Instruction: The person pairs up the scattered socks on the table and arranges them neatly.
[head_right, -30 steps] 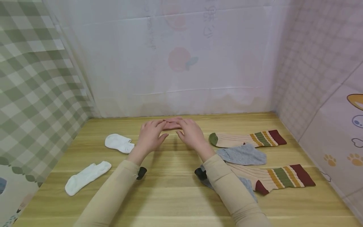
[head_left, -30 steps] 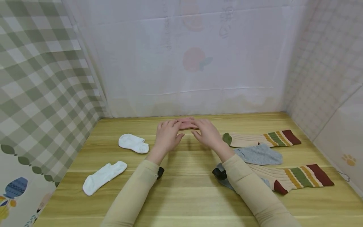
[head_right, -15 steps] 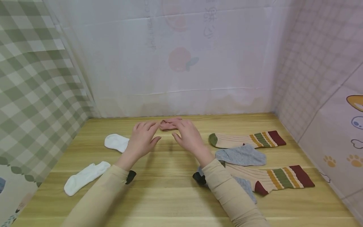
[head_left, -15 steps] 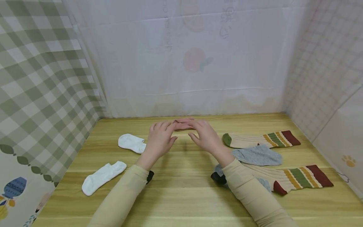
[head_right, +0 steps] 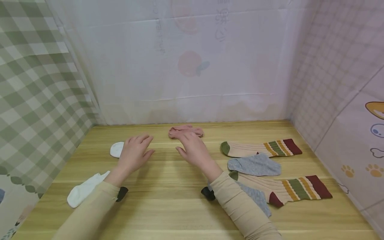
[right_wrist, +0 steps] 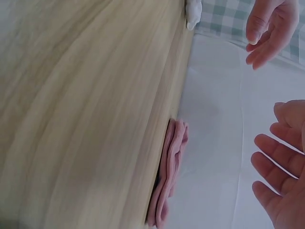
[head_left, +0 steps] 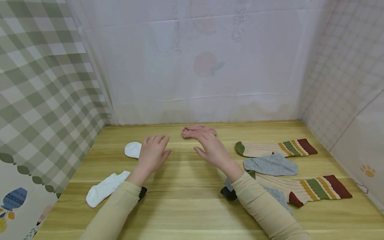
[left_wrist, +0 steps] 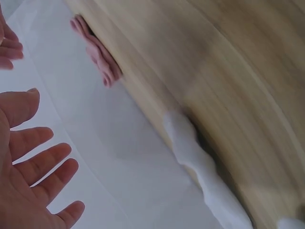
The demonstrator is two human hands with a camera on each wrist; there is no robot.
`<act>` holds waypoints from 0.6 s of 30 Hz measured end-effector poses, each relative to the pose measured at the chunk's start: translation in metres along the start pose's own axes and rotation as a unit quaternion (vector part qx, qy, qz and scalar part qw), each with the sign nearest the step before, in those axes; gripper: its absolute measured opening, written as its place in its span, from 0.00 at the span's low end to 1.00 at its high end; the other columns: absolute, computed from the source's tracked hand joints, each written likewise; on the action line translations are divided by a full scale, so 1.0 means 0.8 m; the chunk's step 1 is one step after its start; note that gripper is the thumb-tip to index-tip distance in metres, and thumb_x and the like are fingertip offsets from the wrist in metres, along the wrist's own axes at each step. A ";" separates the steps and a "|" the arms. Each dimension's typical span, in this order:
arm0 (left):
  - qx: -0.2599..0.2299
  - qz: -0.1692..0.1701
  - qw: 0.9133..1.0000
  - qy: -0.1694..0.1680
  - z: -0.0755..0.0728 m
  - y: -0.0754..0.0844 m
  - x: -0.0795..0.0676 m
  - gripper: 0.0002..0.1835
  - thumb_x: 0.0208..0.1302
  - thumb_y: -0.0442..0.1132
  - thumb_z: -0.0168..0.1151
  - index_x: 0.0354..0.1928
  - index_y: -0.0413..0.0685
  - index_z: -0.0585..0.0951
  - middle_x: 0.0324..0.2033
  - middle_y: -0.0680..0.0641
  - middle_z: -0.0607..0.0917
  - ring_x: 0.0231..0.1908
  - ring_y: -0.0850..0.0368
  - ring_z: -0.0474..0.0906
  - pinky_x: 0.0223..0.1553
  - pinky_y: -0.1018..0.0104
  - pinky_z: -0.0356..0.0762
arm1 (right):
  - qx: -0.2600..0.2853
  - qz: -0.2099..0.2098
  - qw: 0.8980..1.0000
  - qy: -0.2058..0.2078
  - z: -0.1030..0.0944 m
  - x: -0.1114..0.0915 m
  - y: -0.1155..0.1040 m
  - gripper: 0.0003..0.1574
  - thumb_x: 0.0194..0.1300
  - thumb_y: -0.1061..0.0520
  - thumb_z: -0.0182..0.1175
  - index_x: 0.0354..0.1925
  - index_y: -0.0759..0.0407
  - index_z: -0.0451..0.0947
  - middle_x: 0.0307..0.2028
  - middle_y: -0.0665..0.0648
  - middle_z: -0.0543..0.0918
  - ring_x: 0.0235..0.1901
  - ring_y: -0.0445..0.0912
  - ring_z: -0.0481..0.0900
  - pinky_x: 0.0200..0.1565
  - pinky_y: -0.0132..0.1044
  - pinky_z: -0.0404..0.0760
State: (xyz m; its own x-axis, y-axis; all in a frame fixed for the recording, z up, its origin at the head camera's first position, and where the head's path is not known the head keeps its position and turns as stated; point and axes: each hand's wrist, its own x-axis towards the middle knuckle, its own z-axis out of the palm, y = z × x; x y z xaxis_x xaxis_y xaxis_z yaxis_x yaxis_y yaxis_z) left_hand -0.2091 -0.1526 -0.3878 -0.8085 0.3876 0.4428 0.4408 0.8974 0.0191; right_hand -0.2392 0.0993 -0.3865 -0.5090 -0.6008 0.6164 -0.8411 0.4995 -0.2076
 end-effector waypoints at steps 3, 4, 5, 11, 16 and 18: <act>-0.010 -0.016 1.000 -0.006 -0.002 -0.013 -0.007 0.27 0.62 0.45 0.70 0.61 0.41 0.78 0.56 0.39 0.80 0.56 0.40 0.74 0.59 0.41 0.64 | -0.008 0.000 1.000 -0.007 0.002 0.001 -0.007 0.42 0.55 0.67 0.73 0.66 0.57 0.70 0.64 0.53 0.74 0.65 0.49 0.69 0.64 0.48 0.66; -0.014 -0.021 1.000 -0.007 -0.003 -0.019 -0.010 0.27 0.63 0.45 0.70 0.61 0.41 0.78 0.57 0.39 0.80 0.56 0.39 0.74 0.59 0.41 0.63 | -0.010 -0.002 1.000 -0.007 0.004 0.001 -0.009 0.40 0.56 0.67 0.73 0.65 0.60 0.71 0.63 0.55 0.74 0.64 0.50 0.70 0.64 0.47 0.67; -0.018 -0.027 0.999 -0.008 -0.003 -0.023 -0.012 0.27 0.63 0.44 0.70 0.61 0.41 0.78 0.57 0.39 0.80 0.56 0.39 0.74 0.59 0.41 0.63 | -0.011 -0.003 1.000 -0.008 0.005 0.002 -0.010 0.37 0.56 0.67 0.72 0.64 0.62 0.72 0.62 0.56 0.75 0.63 0.51 0.70 0.64 0.46 0.67; -0.042 -0.056 0.998 -0.002 -0.013 -0.048 -0.023 0.27 0.63 0.41 0.70 0.61 0.37 0.77 0.56 0.37 0.80 0.55 0.36 0.74 0.58 0.36 0.64 | -0.007 0.020 0.999 -0.034 0.014 0.007 -0.023 0.24 0.61 0.63 0.70 0.54 0.68 0.77 0.56 0.61 0.78 0.58 0.55 0.74 0.62 0.47 0.70; -0.054 -0.082 0.995 -0.004 -0.018 -0.066 -0.027 0.25 0.64 0.41 0.69 0.60 0.37 0.77 0.55 0.35 0.80 0.55 0.33 0.74 0.55 0.31 0.64 | -0.004 0.072 0.995 -0.076 0.019 0.014 -0.039 0.24 0.66 0.58 0.66 0.58 0.65 0.76 0.53 0.61 0.81 0.56 0.54 0.76 0.59 0.46 0.72; -0.055 -0.088 0.995 0.000 -0.019 -0.074 -0.027 0.25 0.64 0.41 0.69 0.59 0.36 0.78 0.54 0.34 0.81 0.53 0.33 0.75 0.54 0.31 0.65 | 0.004 0.082 0.993 -0.085 0.023 0.018 -0.044 0.24 0.66 0.57 0.66 0.58 0.64 0.76 0.53 0.61 0.81 0.56 0.54 0.76 0.59 0.46 0.72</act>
State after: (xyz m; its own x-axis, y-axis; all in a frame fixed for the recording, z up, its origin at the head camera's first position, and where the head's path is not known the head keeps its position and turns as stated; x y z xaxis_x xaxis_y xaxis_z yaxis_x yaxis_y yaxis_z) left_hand -0.2121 -0.2171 -0.3848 -0.8768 0.2272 0.4239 0.3327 0.9230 0.1935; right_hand -0.2202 0.0615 -0.3840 -0.6623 -0.6084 0.4372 -0.7453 0.5944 -0.3019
